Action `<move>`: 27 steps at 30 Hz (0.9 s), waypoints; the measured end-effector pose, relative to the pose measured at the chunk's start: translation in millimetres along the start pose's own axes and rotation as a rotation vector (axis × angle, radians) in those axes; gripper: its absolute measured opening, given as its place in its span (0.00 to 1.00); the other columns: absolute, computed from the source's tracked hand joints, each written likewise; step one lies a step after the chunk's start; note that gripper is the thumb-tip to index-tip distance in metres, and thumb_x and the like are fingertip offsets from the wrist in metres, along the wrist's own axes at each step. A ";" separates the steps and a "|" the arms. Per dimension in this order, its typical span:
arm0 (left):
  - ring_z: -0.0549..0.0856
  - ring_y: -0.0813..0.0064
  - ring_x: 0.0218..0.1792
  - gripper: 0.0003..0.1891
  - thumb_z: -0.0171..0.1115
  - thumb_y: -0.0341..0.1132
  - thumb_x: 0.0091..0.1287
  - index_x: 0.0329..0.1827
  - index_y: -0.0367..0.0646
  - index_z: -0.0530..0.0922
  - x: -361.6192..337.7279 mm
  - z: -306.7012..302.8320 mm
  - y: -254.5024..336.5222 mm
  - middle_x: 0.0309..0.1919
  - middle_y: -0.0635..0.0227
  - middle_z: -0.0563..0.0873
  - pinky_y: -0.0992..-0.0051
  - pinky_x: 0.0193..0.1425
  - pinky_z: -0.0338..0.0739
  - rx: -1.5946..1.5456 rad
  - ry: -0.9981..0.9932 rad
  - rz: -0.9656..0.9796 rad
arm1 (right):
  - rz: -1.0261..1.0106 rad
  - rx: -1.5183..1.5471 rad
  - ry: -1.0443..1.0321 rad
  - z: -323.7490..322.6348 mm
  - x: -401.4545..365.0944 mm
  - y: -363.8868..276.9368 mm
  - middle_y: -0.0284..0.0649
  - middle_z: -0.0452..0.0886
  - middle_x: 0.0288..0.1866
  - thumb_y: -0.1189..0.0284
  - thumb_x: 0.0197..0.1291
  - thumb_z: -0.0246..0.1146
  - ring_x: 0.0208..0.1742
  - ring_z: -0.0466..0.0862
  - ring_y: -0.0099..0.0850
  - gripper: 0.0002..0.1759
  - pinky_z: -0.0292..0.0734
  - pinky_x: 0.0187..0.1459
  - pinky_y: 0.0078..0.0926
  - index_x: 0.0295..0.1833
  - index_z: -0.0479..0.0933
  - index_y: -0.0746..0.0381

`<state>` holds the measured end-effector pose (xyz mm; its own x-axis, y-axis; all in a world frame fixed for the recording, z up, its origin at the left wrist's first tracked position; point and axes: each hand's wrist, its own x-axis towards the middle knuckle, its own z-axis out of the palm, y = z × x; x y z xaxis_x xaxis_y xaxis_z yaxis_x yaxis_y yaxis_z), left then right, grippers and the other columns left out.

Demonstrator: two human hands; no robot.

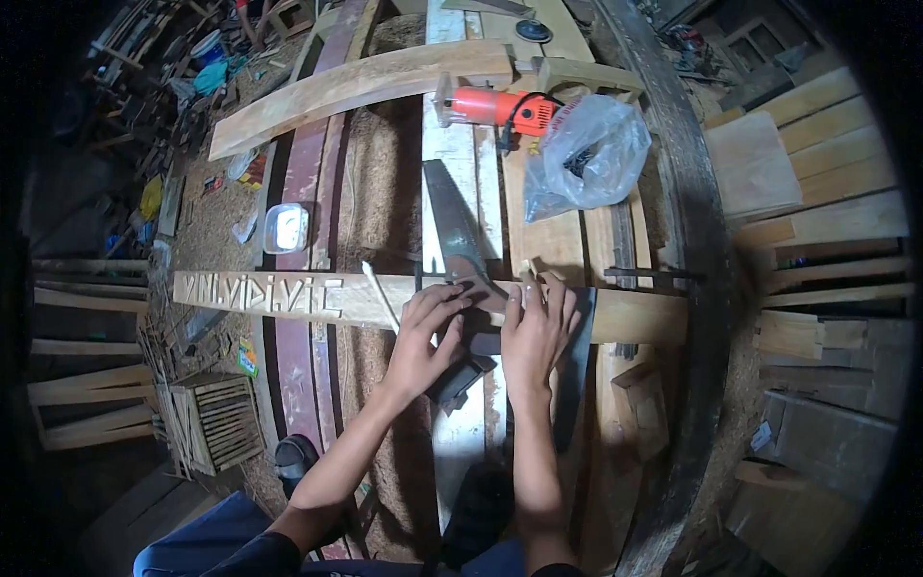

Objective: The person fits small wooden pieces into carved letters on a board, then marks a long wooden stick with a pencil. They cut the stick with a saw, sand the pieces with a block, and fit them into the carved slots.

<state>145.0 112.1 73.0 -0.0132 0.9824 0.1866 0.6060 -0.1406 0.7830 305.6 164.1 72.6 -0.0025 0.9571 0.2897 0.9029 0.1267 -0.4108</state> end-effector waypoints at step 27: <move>0.78 0.54 0.65 0.14 0.64 0.26 0.67 0.55 0.40 0.84 -117.8 -82.1 -42.9 0.60 0.59 0.84 0.56 0.72 0.67 0.090 0.135 -0.034 | -0.386 0.314 -0.150 10.5 -78.4 -113.6 0.36 0.83 0.45 0.76 0.57 0.70 0.50 0.79 0.37 0.05 0.65 0.53 0.40 0.40 0.84 0.59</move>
<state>55.2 -7.8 66.2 -0.1384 0.9600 0.2436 0.6717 -0.0898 0.7354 198.7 77.3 87.5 -0.3921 0.8492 0.3537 0.6515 0.5279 -0.5449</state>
